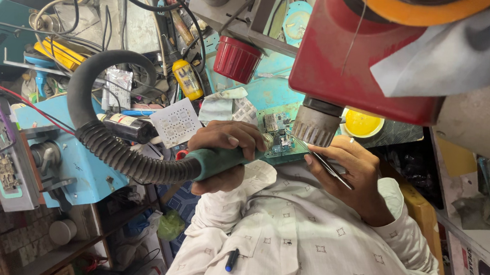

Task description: The person solders components on a small circuit board clamped at a repair workbench. They hold a soldering iron in one hand and thin tweezers or wire in the other, touching the iron to points on the board and repositioning the tool repeatedly while working on different spots.

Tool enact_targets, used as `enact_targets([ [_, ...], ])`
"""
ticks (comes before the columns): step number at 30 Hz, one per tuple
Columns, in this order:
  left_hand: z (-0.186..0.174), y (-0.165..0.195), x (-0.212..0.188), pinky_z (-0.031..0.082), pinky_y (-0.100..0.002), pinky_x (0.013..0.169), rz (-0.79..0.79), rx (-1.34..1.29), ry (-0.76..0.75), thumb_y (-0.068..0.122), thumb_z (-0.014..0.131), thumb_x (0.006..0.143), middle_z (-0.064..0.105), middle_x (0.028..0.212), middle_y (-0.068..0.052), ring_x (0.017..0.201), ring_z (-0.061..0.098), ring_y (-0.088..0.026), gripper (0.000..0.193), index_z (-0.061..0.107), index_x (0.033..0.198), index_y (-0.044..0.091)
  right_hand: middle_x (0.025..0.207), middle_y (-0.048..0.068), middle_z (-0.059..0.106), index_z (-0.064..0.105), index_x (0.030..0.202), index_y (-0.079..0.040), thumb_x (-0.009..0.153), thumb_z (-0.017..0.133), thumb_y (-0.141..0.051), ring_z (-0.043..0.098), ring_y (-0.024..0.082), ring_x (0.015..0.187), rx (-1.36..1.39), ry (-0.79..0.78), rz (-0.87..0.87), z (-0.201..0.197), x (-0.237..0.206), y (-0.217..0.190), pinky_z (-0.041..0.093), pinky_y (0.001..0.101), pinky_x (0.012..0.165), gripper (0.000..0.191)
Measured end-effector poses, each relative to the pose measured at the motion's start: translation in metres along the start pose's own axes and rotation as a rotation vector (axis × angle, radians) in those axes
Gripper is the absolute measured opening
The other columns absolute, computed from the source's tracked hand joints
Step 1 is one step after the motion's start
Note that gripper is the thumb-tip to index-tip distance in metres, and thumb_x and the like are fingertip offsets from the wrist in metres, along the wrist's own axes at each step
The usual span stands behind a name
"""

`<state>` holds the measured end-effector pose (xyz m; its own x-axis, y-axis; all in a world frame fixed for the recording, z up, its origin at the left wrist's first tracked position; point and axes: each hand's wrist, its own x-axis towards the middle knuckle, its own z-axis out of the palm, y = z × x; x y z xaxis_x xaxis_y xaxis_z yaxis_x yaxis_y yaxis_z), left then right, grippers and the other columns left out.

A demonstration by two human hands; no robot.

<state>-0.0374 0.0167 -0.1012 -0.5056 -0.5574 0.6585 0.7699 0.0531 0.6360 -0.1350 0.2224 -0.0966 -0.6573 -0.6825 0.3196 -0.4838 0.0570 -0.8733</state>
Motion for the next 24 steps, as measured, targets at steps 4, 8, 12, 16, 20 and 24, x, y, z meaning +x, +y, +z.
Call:
enact_targets([
  [4,-0.0005,0.0002,-0.0003,0.060,-0.042,0.051,-0.008,0.000,-0.002,0.078,0.052,0.091,0.058,0.061,-0.010,0.053,0.065,-0.029,0.078,0.057,0.108,0.002,0.086,0.009,0.068,0.076,0.106,-0.001,0.084,0.085,-0.005,0.063,0.016,0.071,0.002,-0.004,0.005,-0.0005,-0.0002,-0.0001,0.050,0.0287,0.066,0.023],
  [8,-0.0006,-0.0001,0.0001,0.060,-0.043,0.051,-0.005,-0.001,0.000,0.078,0.052,0.091,0.058,0.061,-0.010,0.053,0.066,-0.029,0.078,0.057,0.108,0.002,0.087,0.009,0.068,0.076,0.106,-0.001,0.084,0.084,-0.004,0.063,0.016,0.072,0.005,-0.005,-0.005,-0.0004,-0.0002,0.0000,0.050,0.0289,0.066,0.024],
  [12,0.0004,-0.0008,0.0005,0.060,-0.043,0.051,-0.008,0.005,-0.004,0.079,0.052,0.090,0.058,0.061,-0.009,0.053,0.066,-0.030,0.079,0.057,0.109,0.002,0.087,0.010,0.068,0.075,0.106,-0.001,0.084,0.084,-0.003,0.063,0.017,0.073,0.006,-0.001,-0.021,-0.0008,0.0002,-0.0001,0.051,0.0291,0.067,0.024],
  [16,0.0005,-0.0001,0.0013,0.060,-0.044,0.052,-0.014,0.011,-0.012,0.079,0.052,0.090,0.058,0.061,-0.009,0.053,0.066,-0.030,0.079,0.058,0.109,0.003,0.086,0.010,0.067,0.075,0.106,0.000,0.084,0.084,-0.002,0.063,0.017,0.073,0.012,-0.001,-0.019,-0.0007,0.0011,-0.0010,0.050,0.0294,0.068,0.024],
  [20,0.0013,-0.0005,0.0023,0.061,-0.043,0.052,-0.016,0.010,-0.015,0.079,0.052,0.090,0.059,0.061,-0.009,0.053,0.067,-0.030,0.079,0.057,0.109,0.003,0.086,0.010,0.067,0.075,0.106,0.000,0.084,0.084,-0.002,0.063,0.017,0.073,0.018,-0.009,-0.016,-0.0016,0.0015,-0.0017,0.050,0.0293,0.067,0.024],
  [24,0.0028,-0.0014,0.0031,0.061,-0.043,0.051,-0.014,0.006,-0.016,0.079,0.052,0.089,0.059,0.061,-0.010,0.053,0.067,-0.030,0.079,0.058,0.109,0.003,0.086,0.010,0.067,0.075,0.105,0.000,0.083,0.084,-0.002,0.063,0.018,0.073,0.009,-0.012,-0.027,-0.0019,0.0010,-0.0007,0.050,0.0296,0.068,0.024],
])
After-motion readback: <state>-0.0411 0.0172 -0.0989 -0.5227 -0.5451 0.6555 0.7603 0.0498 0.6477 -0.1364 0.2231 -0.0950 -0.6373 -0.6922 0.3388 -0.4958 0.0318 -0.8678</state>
